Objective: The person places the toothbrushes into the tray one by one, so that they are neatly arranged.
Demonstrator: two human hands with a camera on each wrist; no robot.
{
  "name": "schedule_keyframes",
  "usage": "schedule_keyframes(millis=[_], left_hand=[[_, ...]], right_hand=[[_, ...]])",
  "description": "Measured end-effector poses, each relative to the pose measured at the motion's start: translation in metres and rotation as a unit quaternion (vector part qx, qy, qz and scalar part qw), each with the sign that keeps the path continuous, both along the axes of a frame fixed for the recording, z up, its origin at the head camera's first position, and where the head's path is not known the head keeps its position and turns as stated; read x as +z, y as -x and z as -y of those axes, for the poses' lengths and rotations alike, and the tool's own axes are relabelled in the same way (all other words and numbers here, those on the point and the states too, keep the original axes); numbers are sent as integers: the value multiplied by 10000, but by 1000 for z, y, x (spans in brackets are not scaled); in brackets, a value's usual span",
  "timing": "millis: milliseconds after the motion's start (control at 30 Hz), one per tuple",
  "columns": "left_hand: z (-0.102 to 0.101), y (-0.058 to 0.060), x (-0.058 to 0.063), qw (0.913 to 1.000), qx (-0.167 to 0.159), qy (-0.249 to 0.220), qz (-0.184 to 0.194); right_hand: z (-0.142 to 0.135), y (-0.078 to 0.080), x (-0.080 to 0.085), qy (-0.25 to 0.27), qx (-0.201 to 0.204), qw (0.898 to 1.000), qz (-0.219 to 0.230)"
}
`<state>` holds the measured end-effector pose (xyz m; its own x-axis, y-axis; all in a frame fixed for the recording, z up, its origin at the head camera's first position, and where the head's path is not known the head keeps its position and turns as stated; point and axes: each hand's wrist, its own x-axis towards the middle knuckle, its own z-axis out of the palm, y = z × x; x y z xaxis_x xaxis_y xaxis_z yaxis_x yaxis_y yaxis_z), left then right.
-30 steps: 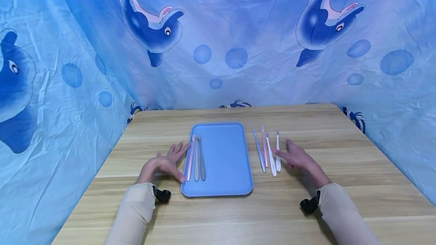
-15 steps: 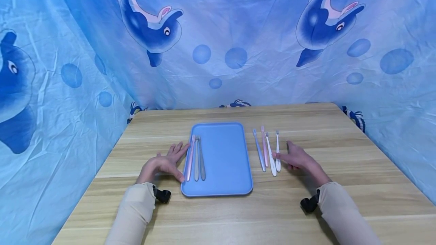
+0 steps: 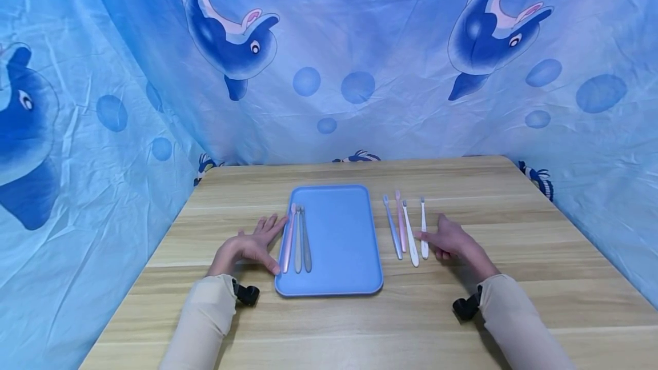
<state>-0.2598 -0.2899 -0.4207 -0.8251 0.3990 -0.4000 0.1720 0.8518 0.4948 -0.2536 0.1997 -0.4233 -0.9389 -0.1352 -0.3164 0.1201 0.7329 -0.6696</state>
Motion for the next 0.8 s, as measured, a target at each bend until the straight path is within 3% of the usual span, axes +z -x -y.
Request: schedule_keyframes(millis=[500,633,800], left_hand=[[8,7,-18,9999,59,52,-106],[9,5,-16,9999,34,130,-108],[7,-4,-3,10000,-51,17,-30]], right_hand=[[2,-5,-3,886,283,9955,190],[5,-7,-4,912,272,9952,225],[6,-12,-8,935,235,9953,84]])
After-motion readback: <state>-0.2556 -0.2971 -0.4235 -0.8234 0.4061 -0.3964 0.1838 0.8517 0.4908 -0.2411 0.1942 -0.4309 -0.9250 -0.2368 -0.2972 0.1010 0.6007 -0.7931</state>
